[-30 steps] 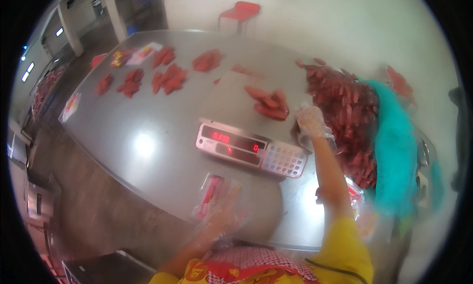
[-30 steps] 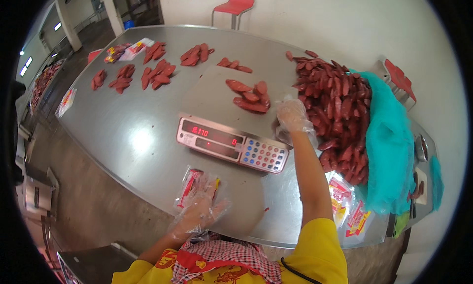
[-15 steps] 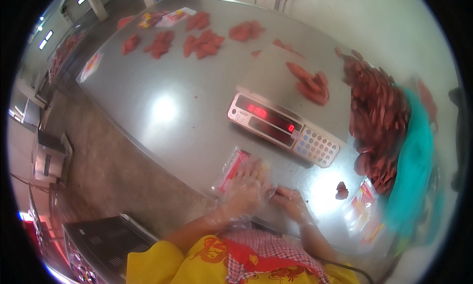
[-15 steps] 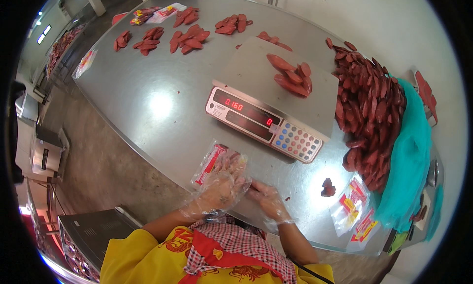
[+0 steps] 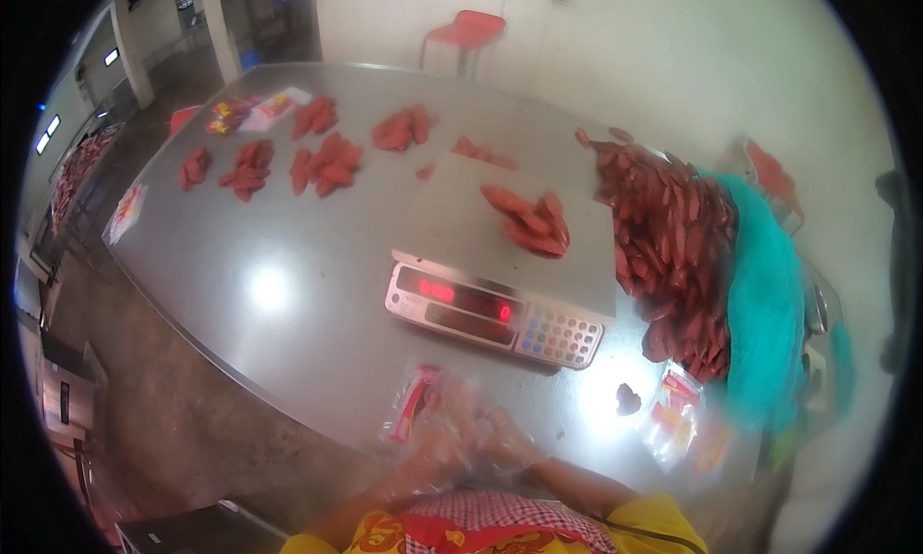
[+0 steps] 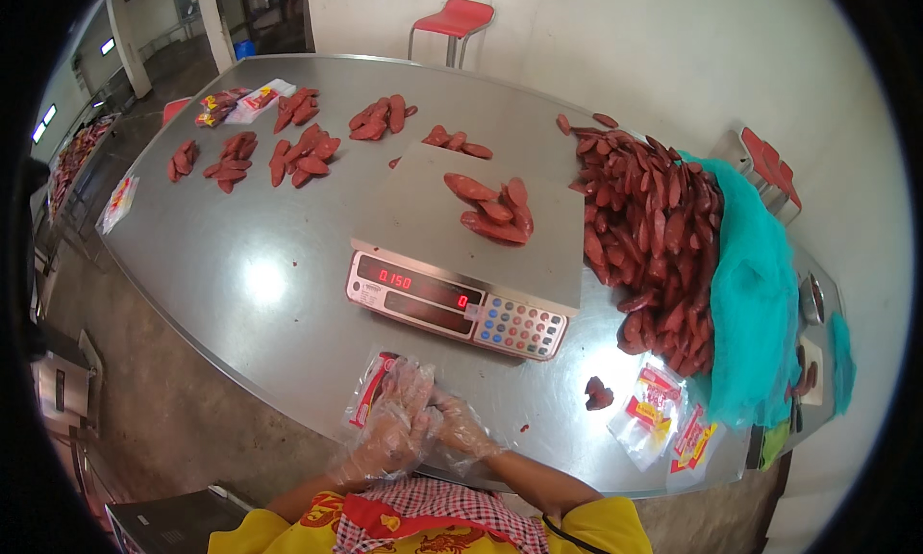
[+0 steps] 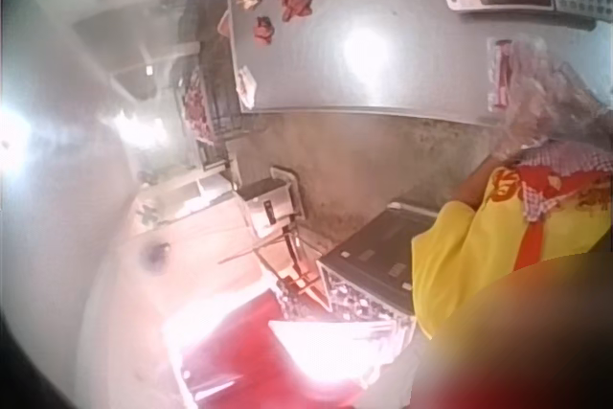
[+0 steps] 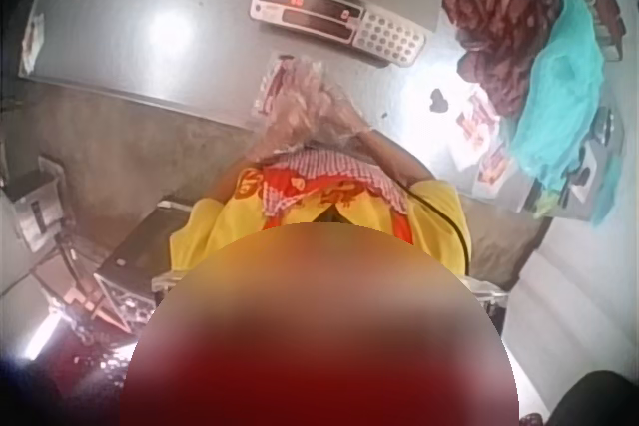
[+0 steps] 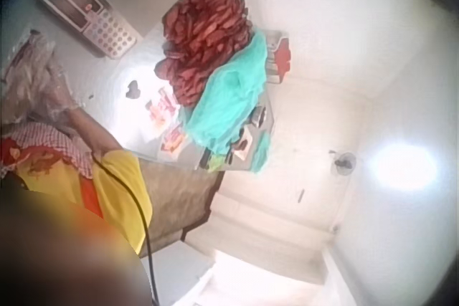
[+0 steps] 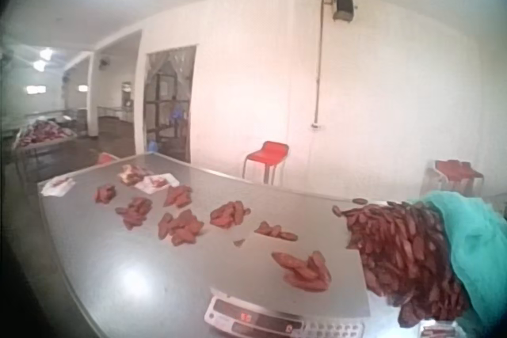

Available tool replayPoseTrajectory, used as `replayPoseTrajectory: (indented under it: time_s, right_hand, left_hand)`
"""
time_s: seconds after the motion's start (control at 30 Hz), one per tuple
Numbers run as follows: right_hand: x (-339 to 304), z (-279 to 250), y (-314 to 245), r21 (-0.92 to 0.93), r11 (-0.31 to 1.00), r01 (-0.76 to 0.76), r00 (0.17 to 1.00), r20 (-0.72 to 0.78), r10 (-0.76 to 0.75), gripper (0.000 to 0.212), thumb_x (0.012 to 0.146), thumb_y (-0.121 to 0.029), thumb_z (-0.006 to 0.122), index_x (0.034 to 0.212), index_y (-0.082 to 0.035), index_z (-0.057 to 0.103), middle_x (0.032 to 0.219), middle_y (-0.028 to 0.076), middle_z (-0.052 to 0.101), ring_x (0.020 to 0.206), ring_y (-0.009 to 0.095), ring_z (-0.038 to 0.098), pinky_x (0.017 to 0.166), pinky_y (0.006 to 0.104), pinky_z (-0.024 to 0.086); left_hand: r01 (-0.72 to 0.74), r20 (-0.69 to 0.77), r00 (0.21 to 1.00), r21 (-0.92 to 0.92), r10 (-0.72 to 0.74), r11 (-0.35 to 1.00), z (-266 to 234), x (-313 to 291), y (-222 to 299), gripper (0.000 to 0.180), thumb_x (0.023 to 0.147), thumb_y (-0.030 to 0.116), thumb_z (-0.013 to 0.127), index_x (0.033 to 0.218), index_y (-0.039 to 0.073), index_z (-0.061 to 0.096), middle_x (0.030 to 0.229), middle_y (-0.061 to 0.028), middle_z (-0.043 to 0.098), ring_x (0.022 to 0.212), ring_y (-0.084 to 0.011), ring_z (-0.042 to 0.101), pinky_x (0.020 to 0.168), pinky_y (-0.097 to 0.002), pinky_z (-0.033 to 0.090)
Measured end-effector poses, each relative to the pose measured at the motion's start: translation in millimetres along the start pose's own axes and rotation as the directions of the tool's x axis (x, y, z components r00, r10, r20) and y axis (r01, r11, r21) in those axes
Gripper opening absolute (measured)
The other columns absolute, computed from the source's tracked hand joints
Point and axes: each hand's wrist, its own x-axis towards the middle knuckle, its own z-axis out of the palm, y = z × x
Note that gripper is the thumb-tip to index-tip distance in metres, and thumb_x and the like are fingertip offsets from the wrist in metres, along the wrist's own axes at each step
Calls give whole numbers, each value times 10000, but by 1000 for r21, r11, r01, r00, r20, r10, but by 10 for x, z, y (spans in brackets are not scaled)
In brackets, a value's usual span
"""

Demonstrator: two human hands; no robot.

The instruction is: The person repeatedly picks up portions of raw meat from a metal table, places them into plastic bags, weighs the bags on a digital scale, and then sets the packaged meat aside. The process is repeated multiple times with different portions of meat.

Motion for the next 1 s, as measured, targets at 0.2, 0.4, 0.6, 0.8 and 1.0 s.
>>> replayPoseTrajectory:
  time_s: [0.2,0.4,0.6,0.8,1.0]
  right_hand:
    - [-84,181,192,-198,970,142,964,-193,-181,387,898,-148,668,1263,-31,615,1234,120,660,1072,255,627,980,384,476]
    - [412,-528,-46,-520,728,447,701,709,76,336,933,-135,619,1252,-33,622,1234,139,636,1155,318,583,1041,415,440]
    - [1663,-1584,-1562,-857,-240,456,491,467,-735,280,889,-162,594,1153,-86,649,1260,119,619,1177,303,573,963,452,466]
    - [2783,-1389,-2038,-998,34,-57,916,-66,-396,277,879,-257,592,1040,-47,675,885,171,686,875,334,663,785,454,530]
    - [1740,-1000,-1972,-713,689,132,910,-189,-370,263,949,-304,544,1102,-102,616,1057,89,653,1070,264,601,887,388,464]
  left_hand:
    - [23,98,995,0,-23,1000,-14,29,-67,566,1025,287,410,1480,-47,360,1541,-281,324,1464,-465,223,1203,-531,147]
    - [-103,8,995,39,103,994,-8,0,-118,564,1026,291,411,1474,-47,368,1538,-278,329,1460,-460,232,1205,-529,145]
    - [-86,103,992,146,71,986,-36,0,-106,567,1025,302,432,1455,-64,381,1515,-286,355,1437,-460,279,1205,-515,164]
    - [-99,-144,982,157,122,983,13,-13,-73,608,1005,328,496,1437,-86,390,1479,-306,393,1396,-463,355,1185,-499,229]
    - [141,-189,976,153,-111,978,116,-27,13,690,943,425,545,1412,-67,425,1429,-279,470,1366,-421,414,1149,-496,302]
